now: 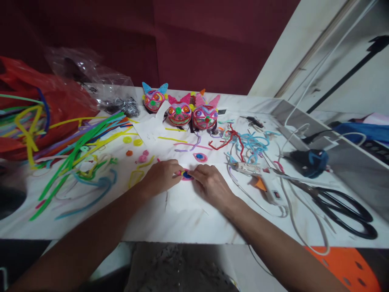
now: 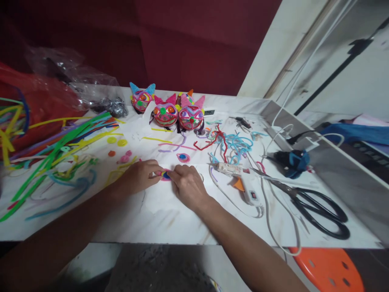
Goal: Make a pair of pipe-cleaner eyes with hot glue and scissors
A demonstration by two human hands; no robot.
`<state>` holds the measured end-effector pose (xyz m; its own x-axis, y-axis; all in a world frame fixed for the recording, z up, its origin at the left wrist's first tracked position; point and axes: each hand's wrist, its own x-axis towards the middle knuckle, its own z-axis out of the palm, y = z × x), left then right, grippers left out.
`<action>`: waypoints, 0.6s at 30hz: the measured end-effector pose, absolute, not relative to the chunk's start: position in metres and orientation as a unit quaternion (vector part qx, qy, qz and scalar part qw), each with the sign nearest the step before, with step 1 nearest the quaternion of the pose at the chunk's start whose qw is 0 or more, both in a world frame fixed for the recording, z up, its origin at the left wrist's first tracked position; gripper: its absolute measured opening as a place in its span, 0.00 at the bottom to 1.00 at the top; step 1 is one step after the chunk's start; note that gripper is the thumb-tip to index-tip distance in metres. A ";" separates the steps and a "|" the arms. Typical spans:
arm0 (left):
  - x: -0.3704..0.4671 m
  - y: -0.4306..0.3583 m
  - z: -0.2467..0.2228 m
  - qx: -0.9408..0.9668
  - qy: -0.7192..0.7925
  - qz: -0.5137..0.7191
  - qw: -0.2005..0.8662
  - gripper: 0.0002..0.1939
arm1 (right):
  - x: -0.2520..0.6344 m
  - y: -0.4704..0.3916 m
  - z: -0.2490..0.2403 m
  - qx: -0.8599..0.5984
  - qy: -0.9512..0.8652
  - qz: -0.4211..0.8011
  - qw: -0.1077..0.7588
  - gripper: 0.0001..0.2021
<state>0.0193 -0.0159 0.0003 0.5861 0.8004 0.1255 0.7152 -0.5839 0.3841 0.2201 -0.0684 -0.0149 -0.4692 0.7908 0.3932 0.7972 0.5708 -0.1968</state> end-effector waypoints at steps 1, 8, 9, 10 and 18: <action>0.020 -0.016 0.001 0.877 0.434 0.141 0.149 0.11 | 0.221 -0.066 -0.015 -0.466 -0.857 -0.011 0.219 0.15; 0.021 -0.018 0.005 0.875 0.442 0.130 0.150 0.11 | 0.219 -0.058 -0.017 -0.469 -0.863 -0.042 0.182 0.15; 0.021 -0.018 0.005 0.876 0.441 0.129 0.146 0.11 | 0.219 -0.057 -0.016 -0.469 -0.864 -0.046 0.175 0.14; 0.021 -0.018 0.004 0.878 0.440 0.127 0.142 0.11 | 0.219 -0.057 -0.015 -0.469 -0.866 -0.051 0.168 0.14; 0.020 -0.016 0.000 0.888 0.429 0.117 0.117 0.11 | 0.216 -0.053 -0.008 -0.459 -0.877 -0.081 0.117 0.13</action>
